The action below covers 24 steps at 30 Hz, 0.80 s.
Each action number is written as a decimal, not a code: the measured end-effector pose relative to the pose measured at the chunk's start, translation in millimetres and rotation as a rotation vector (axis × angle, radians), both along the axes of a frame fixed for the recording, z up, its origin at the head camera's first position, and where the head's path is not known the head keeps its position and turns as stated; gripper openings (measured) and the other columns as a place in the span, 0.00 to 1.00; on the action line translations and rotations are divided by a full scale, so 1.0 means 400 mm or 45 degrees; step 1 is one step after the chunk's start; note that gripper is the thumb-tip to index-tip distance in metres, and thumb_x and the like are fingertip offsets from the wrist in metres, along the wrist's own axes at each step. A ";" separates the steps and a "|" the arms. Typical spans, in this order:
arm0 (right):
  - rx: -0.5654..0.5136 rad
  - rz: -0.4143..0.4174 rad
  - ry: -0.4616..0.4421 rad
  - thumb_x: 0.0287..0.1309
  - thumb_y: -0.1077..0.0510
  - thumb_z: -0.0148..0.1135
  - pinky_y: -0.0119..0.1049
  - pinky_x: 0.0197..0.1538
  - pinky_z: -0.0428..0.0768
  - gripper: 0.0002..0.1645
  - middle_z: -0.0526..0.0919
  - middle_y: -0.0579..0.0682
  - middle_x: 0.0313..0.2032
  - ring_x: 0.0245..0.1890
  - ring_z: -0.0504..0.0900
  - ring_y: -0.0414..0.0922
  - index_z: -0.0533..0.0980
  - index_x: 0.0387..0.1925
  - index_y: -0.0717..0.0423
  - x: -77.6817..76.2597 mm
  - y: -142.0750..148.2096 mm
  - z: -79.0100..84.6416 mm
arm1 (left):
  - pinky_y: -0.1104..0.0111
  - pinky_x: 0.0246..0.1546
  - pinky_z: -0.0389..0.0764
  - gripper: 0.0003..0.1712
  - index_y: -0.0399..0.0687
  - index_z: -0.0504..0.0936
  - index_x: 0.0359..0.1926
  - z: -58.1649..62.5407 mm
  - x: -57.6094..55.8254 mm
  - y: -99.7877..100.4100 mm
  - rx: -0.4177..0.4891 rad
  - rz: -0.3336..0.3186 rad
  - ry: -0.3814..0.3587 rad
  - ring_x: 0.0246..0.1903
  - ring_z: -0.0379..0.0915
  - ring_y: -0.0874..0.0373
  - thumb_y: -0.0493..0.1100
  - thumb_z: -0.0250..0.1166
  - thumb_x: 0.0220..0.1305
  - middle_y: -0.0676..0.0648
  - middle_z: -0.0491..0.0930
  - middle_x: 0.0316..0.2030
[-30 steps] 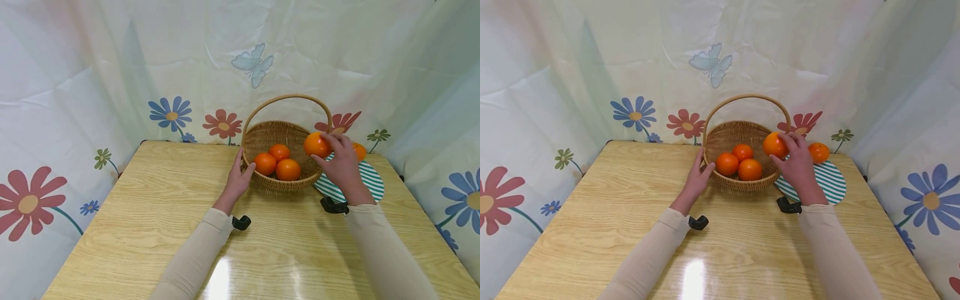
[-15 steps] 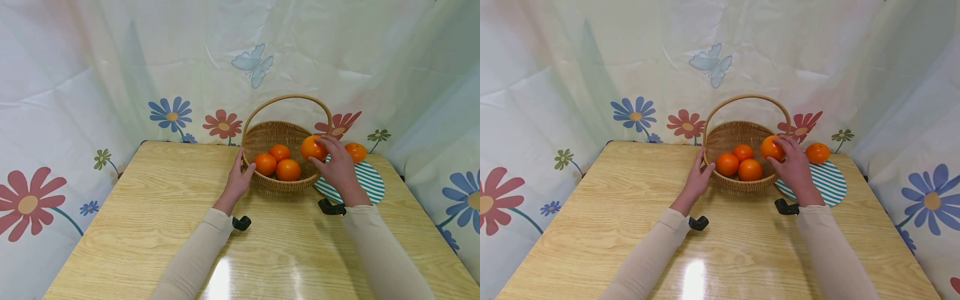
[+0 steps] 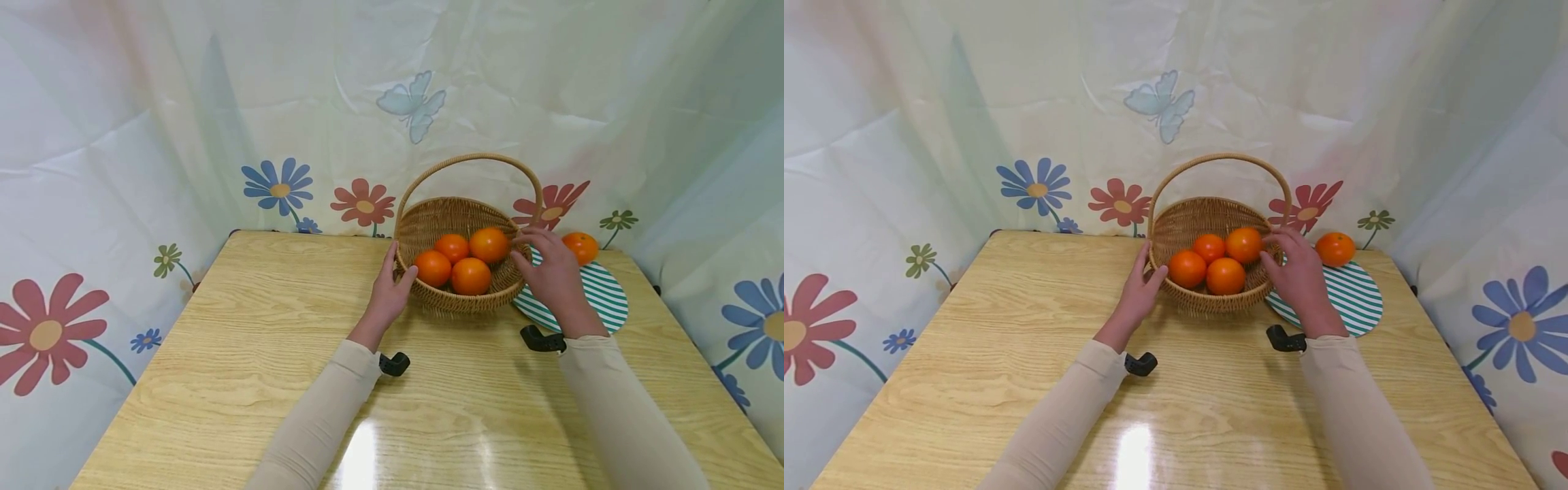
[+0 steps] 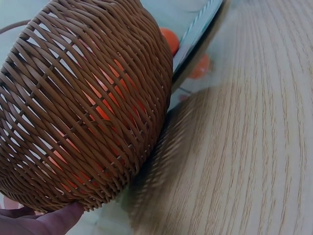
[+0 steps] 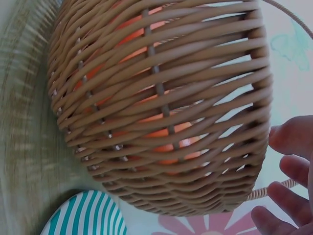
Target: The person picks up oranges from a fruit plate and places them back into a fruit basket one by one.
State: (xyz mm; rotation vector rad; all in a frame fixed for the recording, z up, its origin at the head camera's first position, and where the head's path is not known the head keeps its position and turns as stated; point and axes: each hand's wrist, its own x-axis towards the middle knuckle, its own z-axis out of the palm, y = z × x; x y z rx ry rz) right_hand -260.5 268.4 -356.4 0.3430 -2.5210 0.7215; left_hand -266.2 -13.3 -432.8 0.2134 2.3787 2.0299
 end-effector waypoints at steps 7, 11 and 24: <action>0.025 0.011 0.051 0.60 0.61 0.64 0.59 0.58 0.73 0.14 0.79 0.62 0.54 0.58 0.74 0.59 0.80 0.47 0.63 -0.003 0.013 -0.011 | 0.54 0.73 0.57 0.40 0.73 0.43 0.76 0.001 -0.001 -0.002 -0.002 0.013 0.011 0.74 0.48 0.50 0.58 0.53 0.71 0.54 0.44 0.77; 0.016 -0.009 0.016 0.60 0.62 0.64 0.60 0.59 0.73 0.15 0.79 0.61 0.54 0.58 0.73 0.59 0.79 0.49 0.63 -0.004 0.024 -0.017 | 0.55 0.72 0.58 0.40 0.73 0.43 0.76 0.001 -0.002 -0.001 -0.006 0.015 0.016 0.74 0.48 0.51 0.59 0.53 0.71 0.54 0.45 0.77; -0.005 -0.090 -0.111 0.65 0.57 0.59 0.62 0.60 0.69 0.17 0.75 0.64 0.57 0.58 0.70 0.62 0.77 0.53 0.61 -0.005 0.062 -0.028 | 0.55 0.73 0.57 0.39 0.75 0.43 0.76 -0.002 -0.002 0.002 -0.005 0.013 0.011 0.74 0.48 0.51 0.56 0.54 0.71 0.54 0.45 0.77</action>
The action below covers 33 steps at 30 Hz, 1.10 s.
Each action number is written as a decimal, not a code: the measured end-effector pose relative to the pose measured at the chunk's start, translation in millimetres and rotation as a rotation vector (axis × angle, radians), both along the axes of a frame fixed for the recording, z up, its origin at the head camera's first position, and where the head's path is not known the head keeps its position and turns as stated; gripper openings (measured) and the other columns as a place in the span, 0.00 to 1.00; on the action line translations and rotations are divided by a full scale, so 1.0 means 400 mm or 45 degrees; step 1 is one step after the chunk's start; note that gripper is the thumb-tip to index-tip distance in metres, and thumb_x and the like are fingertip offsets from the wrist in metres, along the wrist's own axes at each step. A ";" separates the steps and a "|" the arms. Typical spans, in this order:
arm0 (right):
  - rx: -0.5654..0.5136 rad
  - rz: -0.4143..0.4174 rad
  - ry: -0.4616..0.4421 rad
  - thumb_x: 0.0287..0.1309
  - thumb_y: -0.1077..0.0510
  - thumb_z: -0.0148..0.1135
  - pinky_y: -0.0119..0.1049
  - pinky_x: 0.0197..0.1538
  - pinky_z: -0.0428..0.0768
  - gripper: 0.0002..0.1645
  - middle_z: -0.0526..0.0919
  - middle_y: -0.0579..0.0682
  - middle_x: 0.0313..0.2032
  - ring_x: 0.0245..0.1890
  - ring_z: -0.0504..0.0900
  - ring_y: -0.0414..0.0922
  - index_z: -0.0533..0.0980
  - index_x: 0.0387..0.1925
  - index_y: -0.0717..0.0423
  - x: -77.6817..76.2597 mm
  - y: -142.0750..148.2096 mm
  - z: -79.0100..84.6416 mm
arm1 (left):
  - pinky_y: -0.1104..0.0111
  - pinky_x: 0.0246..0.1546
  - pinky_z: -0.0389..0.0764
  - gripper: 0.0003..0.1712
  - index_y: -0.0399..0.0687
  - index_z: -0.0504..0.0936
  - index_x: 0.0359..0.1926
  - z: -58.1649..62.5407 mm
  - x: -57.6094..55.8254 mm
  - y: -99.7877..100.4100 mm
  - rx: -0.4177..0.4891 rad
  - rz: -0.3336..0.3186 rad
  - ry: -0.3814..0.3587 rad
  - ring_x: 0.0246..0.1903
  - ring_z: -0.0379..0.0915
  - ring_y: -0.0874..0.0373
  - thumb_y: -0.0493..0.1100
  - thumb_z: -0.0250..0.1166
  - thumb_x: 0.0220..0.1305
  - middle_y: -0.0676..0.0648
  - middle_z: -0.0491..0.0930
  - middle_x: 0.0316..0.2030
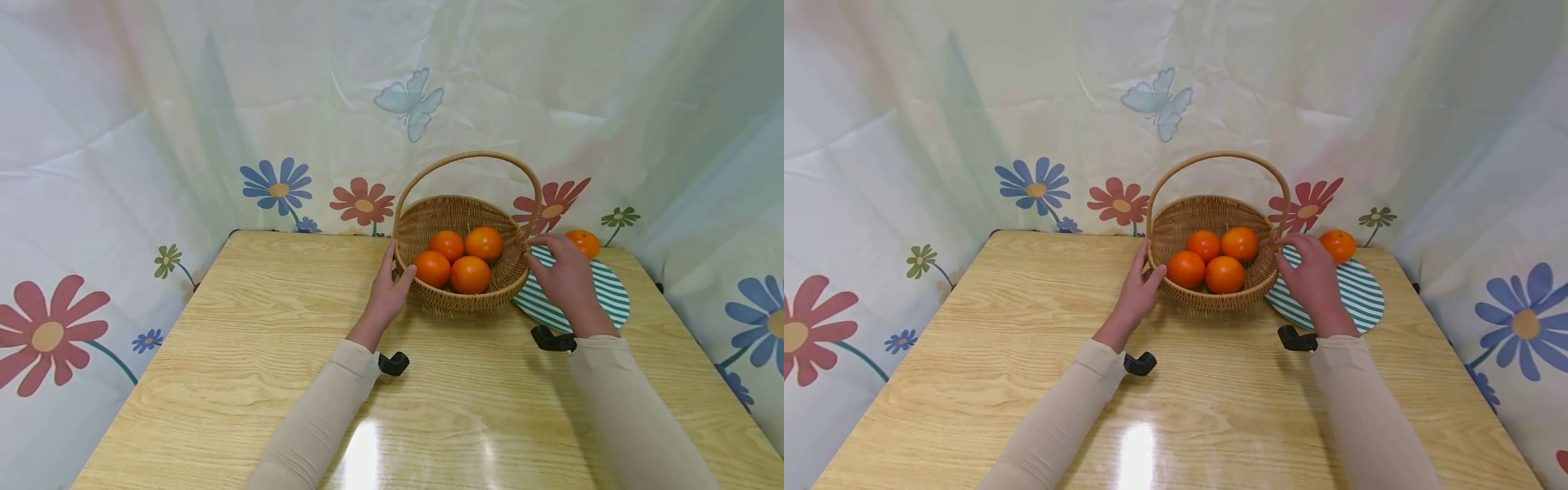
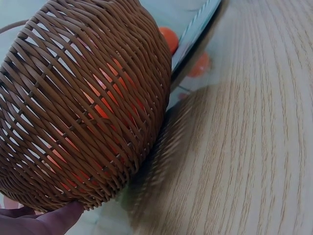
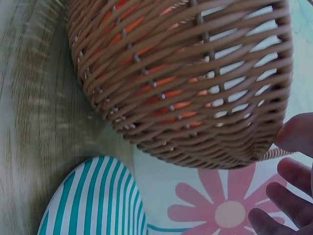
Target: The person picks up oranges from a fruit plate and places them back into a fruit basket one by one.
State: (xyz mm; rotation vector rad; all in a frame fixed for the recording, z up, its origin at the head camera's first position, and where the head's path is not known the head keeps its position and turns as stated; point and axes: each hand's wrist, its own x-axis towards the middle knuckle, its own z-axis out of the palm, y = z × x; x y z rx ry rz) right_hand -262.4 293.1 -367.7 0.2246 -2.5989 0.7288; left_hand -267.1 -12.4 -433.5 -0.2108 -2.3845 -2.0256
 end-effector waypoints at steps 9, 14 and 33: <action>-0.038 -0.042 -0.017 0.67 0.55 0.58 0.62 0.55 0.73 0.19 0.75 0.65 0.58 0.54 0.73 0.63 0.76 0.55 0.60 -0.012 0.020 -0.009 | 0.56 0.72 0.58 0.41 0.72 0.43 0.76 0.005 0.004 -0.001 -0.017 0.000 0.002 0.74 0.49 0.52 0.59 0.54 0.70 0.53 0.45 0.77; -0.047 -0.075 -0.033 0.68 0.54 0.56 0.63 0.54 0.74 0.20 0.74 0.66 0.58 0.51 0.73 0.64 0.76 0.55 0.61 -0.021 0.032 -0.017 | 0.56 0.72 0.59 0.41 0.74 0.43 0.76 0.001 0.002 0.000 -0.027 0.002 -0.005 0.74 0.50 0.50 0.60 0.53 0.70 0.52 0.45 0.77; -0.034 -0.126 -0.061 0.69 0.55 0.52 0.64 0.52 0.71 0.21 0.72 0.69 0.56 0.51 0.70 0.65 0.74 0.57 0.64 -0.065 0.081 -0.040 | 0.55 0.72 0.58 0.40 0.76 0.43 0.76 -0.005 -0.002 0.001 -0.009 0.005 0.000 0.75 0.47 0.53 0.59 0.54 0.71 0.54 0.45 0.77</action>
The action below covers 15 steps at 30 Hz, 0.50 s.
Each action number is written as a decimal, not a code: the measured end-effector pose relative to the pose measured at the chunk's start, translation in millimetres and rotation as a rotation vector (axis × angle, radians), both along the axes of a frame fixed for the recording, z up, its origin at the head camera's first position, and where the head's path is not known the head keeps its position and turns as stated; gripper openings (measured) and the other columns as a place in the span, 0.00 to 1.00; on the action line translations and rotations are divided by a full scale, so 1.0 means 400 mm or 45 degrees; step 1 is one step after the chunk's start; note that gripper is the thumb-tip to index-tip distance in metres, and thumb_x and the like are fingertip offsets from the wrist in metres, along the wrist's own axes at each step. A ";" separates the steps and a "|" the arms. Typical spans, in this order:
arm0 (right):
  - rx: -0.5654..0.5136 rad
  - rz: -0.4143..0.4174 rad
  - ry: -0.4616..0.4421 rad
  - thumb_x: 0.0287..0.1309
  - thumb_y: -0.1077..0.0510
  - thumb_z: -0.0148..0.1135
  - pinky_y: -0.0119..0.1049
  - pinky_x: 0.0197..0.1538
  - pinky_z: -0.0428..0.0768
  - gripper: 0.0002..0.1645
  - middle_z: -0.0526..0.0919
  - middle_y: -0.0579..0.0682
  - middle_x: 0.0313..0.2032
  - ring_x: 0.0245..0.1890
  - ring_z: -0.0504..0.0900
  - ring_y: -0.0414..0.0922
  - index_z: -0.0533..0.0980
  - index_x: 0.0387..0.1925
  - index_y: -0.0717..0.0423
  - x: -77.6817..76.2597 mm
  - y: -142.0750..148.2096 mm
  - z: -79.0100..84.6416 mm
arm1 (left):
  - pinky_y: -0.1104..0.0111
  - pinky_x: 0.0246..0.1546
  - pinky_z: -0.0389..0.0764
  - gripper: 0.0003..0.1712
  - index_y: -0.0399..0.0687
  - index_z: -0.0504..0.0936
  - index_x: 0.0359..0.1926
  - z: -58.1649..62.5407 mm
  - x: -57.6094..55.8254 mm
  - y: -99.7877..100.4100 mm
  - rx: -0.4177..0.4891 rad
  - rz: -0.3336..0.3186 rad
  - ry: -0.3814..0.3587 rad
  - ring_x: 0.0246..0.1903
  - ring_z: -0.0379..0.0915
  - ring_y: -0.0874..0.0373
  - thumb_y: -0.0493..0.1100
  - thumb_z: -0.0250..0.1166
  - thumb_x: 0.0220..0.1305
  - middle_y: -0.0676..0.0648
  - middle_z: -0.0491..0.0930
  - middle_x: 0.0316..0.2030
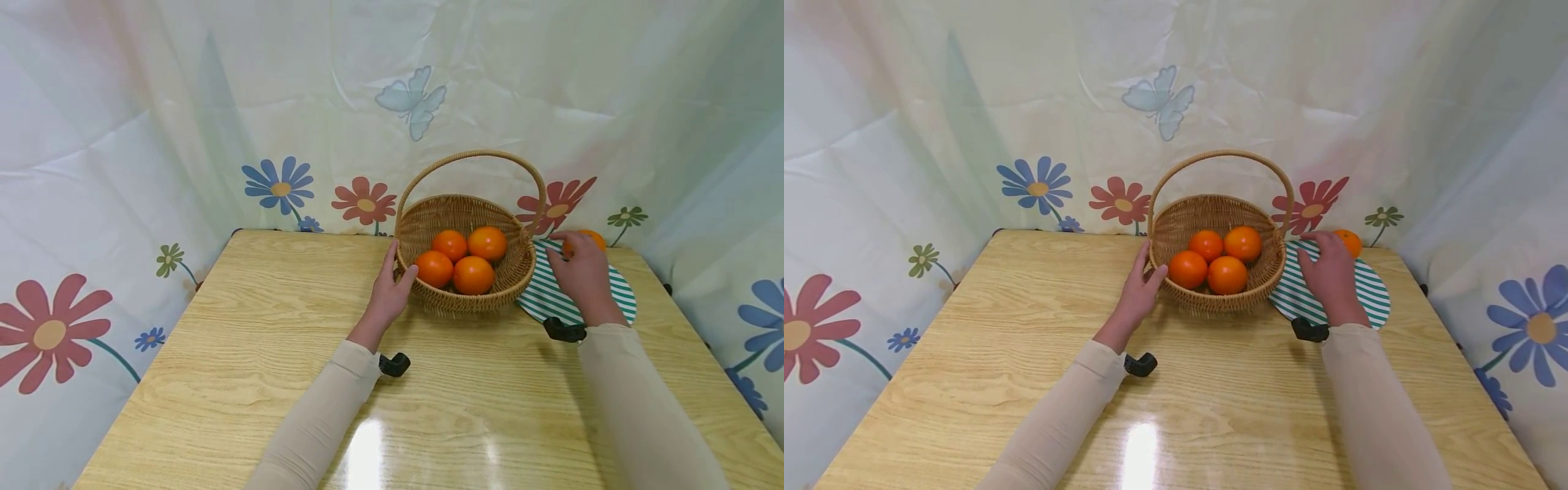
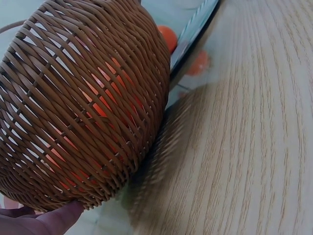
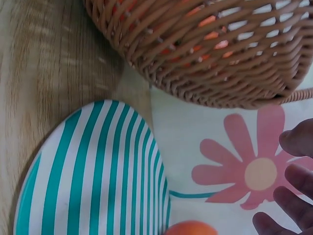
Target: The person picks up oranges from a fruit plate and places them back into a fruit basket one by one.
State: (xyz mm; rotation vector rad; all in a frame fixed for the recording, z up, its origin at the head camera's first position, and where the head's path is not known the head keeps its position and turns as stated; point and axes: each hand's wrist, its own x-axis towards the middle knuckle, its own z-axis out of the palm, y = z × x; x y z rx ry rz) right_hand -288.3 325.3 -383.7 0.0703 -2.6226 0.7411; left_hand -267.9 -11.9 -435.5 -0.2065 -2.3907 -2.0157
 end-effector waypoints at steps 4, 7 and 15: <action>-0.013 -0.013 -0.029 0.69 0.55 0.51 0.67 0.59 0.67 0.21 0.70 0.70 0.60 0.59 0.66 0.68 0.73 0.57 0.64 -0.013 0.013 -0.002 | 0.57 0.72 0.58 0.40 0.77 0.43 0.75 -0.001 -0.001 0.001 -0.005 0.008 -0.011 0.75 0.47 0.54 0.59 0.54 0.70 0.55 0.45 0.77; -0.025 -0.019 -0.032 0.68 0.56 0.52 0.67 0.60 0.65 0.21 0.69 0.69 0.61 0.60 0.65 0.68 0.73 0.56 0.64 -0.020 0.023 -0.004 | 0.57 0.73 0.57 0.40 0.76 0.42 0.75 0.000 0.000 0.001 -0.006 0.010 -0.014 0.75 0.47 0.55 0.60 0.54 0.70 0.56 0.45 0.76; -0.058 -0.061 -0.060 0.68 0.57 0.51 0.67 0.60 0.66 0.21 0.64 0.69 0.64 0.60 0.63 0.69 0.72 0.58 0.64 -0.035 0.042 -0.009 | 0.56 0.73 0.57 0.40 0.77 0.42 0.75 0.005 0.003 -0.001 -0.016 0.006 -0.021 0.75 0.47 0.53 0.60 0.53 0.70 0.55 0.45 0.77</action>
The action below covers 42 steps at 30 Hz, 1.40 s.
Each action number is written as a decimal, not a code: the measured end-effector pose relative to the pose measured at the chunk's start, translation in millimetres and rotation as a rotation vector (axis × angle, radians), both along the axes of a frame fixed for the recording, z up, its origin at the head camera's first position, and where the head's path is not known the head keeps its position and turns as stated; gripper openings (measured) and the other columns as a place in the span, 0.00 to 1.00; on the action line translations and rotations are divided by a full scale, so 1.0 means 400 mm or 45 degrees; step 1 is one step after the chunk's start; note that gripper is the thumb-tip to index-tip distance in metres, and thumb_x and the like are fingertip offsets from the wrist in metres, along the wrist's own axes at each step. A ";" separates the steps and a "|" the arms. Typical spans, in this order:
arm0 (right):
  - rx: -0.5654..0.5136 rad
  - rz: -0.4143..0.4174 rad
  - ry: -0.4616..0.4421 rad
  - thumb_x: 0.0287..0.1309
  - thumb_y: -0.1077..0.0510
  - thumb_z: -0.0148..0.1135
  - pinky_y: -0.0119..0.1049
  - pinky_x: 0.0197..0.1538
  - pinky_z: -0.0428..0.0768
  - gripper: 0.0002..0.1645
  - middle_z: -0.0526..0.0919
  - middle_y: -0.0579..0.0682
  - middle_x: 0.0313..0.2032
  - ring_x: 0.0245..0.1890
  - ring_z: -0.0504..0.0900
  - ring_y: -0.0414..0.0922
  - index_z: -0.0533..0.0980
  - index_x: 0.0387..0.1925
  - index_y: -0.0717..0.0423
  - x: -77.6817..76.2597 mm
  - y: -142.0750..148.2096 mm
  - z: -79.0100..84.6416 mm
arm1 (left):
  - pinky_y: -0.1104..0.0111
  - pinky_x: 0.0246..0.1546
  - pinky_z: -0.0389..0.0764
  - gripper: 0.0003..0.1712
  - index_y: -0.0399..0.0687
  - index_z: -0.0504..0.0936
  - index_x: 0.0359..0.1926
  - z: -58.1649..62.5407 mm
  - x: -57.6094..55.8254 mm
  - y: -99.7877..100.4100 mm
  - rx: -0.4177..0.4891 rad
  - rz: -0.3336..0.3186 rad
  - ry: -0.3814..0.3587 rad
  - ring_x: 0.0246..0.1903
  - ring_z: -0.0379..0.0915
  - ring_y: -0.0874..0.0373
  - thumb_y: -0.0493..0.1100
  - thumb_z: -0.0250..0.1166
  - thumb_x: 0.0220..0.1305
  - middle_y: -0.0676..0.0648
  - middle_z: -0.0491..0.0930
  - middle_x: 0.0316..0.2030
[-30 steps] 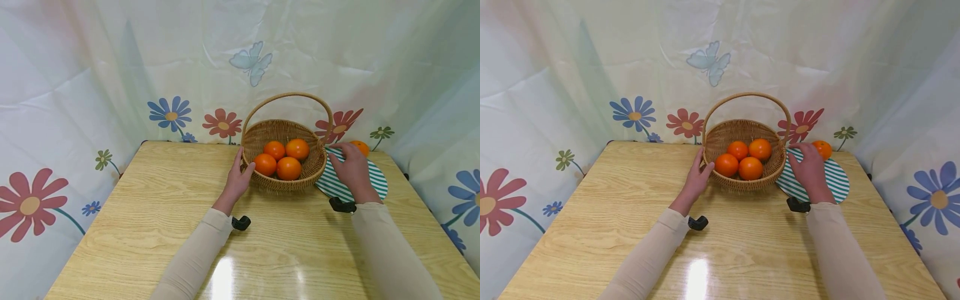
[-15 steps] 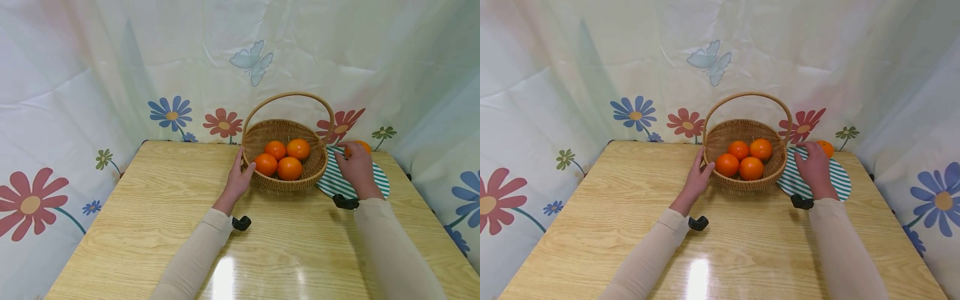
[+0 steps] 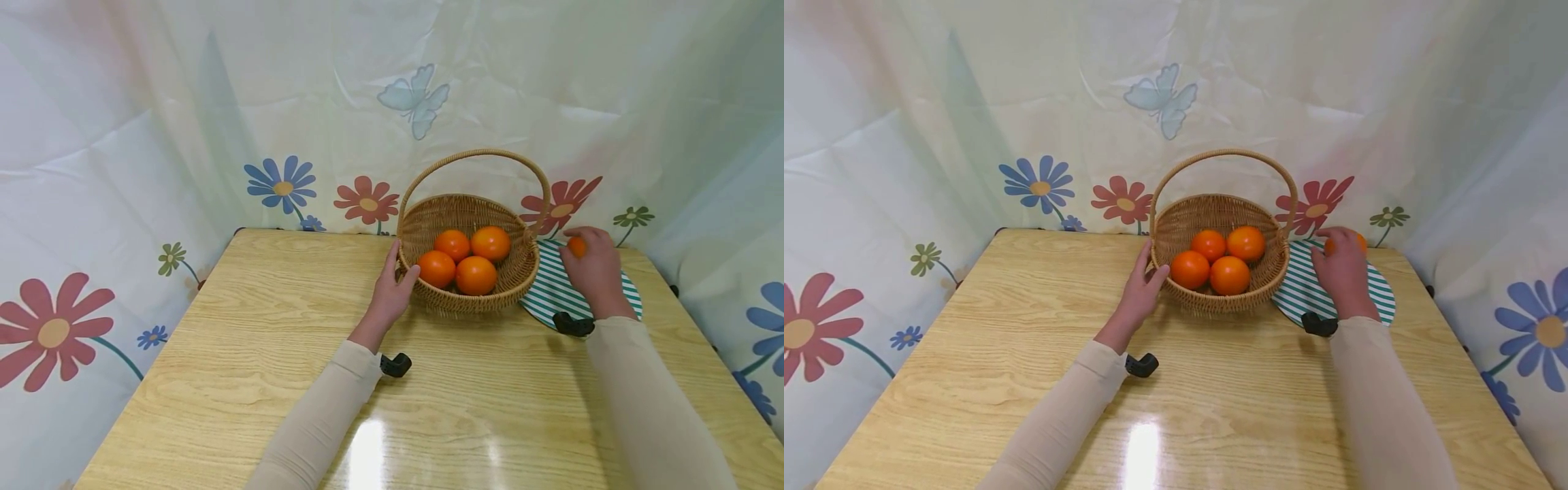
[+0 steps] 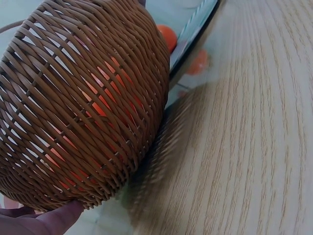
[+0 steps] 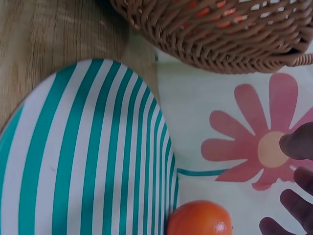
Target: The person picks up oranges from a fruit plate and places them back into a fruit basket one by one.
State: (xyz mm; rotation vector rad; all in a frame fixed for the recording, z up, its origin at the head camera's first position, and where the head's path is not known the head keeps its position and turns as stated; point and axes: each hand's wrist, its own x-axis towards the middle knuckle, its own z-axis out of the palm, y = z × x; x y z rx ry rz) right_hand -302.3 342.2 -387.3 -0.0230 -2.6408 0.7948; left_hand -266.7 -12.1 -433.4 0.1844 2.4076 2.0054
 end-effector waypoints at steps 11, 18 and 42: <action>-0.014 -0.074 -0.118 0.70 0.54 0.48 0.66 0.64 0.65 0.26 0.56 0.68 0.69 0.63 0.59 0.68 0.67 0.64 0.64 -0.024 0.020 -0.004 | 0.56 0.72 0.59 0.40 0.81 0.42 0.74 -0.004 -0.004 -0.002 0.000 0.013 -0.017 0.74 0.49 0.52 0.61 0.54 0.70 0.56 0.45 0.77; -0.022 -0.101 -0.196 0.70 0.52 0.50 0.67 0.65 0.63 0.31 0.51 0.68 0.71 0.64 0.56 0.71 0.63 0.68 0.64 -0.038 0.037 -0.006 | 0.53 0.71 0.61 0.40 0.79 0.43 0.75 -0.007 -0.008 -0.003 0.000 0.011 -0.013 0.73 0.50 0.49 0.60 0.54 0.70 0.54 0.46 0.76; -0.029 -0.165 -0.308 0.67 0.48 0.52 0.68 0.65 0.60 0.39 0.45 0.69 0.73 0.67 0.51 0.71 0.56 0.72 0.64 -0.088 0.104 -0.054 | 0.52 0.69 0.64 0.40 0.80 0.42 0.75 -0.013 -0.009 -0.002 -0.024 0.003 0.010 0.73 0.51 0.45 0.63 0.53 0.69 0.53 0.45 0.77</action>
